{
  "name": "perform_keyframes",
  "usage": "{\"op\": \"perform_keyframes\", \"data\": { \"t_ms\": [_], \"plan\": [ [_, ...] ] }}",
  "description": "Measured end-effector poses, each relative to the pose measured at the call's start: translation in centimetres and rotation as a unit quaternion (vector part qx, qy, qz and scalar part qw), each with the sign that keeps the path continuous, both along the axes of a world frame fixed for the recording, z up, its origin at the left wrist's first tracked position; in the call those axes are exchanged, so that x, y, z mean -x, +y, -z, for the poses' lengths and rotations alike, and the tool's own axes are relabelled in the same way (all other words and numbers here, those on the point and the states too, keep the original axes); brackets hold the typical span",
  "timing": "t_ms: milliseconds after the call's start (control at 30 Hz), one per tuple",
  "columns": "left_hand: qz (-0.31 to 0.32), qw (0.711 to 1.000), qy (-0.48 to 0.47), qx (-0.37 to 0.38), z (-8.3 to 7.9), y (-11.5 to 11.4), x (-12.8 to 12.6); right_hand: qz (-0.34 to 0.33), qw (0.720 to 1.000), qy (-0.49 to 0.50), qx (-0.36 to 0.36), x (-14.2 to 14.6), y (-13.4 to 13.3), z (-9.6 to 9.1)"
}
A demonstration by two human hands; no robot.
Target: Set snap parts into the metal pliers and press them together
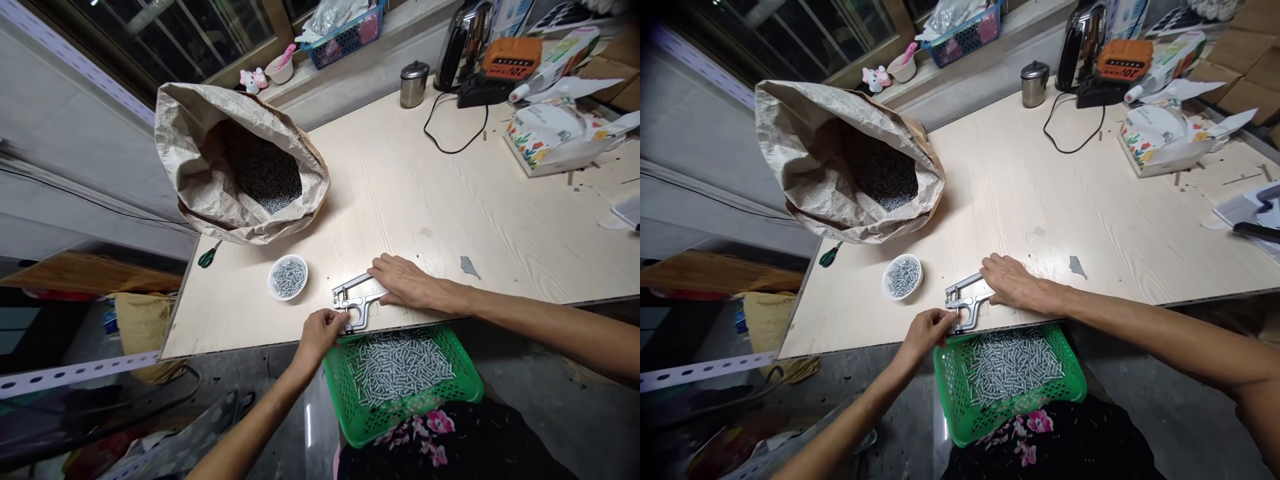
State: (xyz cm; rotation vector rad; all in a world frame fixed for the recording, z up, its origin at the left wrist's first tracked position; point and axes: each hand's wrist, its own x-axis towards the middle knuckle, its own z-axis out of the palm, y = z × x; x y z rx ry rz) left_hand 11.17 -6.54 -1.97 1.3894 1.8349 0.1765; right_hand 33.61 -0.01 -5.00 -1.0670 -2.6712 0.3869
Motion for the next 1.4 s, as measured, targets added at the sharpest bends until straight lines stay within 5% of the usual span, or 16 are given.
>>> {"op": "perform_keyframes", "data": {
  "t_ms": [100, 167, 267, 400, 800, 967, 1167, 1400],
  "plan": [
    [0.129, 0.956, 0.104, -0.240, -0.6, -0.4, -1.4, 0.006, 1.000, 0.009, 0.012, 0.1, -0.1, 0.0],
    [0.227, 0.914, 0.130, -0.310, -0.3, 0.3, -2.7, 0.009, 1.000, 0.008, 0.019, 0.1, -0.1, 0.0],
    [0.317, 0.893, 0.137, -0.289, 0.9, 2.6, -4.2, 0.011, 1.000, 0.002, 0.028, 0.1, 0.1, -0.1],
    [0.353, 0.894, 0.134, -0.241, 1.8, 4.8, -4.5, 0.006, 0.999, 0.007, 0.031, -0.6, 0.3, 0.0],
    [0.328, 0.900, 0.142, -0.251, 1.7, 4.6, -4.4, 0.013, 1.000, -0.016, 0.011, -0.7, 0.1, 0.8],
    [0.161, 0.921, 0.141, -0.324, -0.1, 3.2, -0.9, 0.003, 0.998, 0.059, -0.022, -2.4, -0.2, -0.1],
    [0.070, 0.985, 0.133, -0.086, -0.8, 1.0, 0.6, 0.010, 0.998, 0.059, -0.002, -1.3, -1.7, 0.3],
    [0.091, 0.989, 0.106, 0.044, 0.6, 2.8, -0.1, 0.024, 0.999, 0.036, -0.025, 0.6, -2.0, 1.9]
  ]
}}
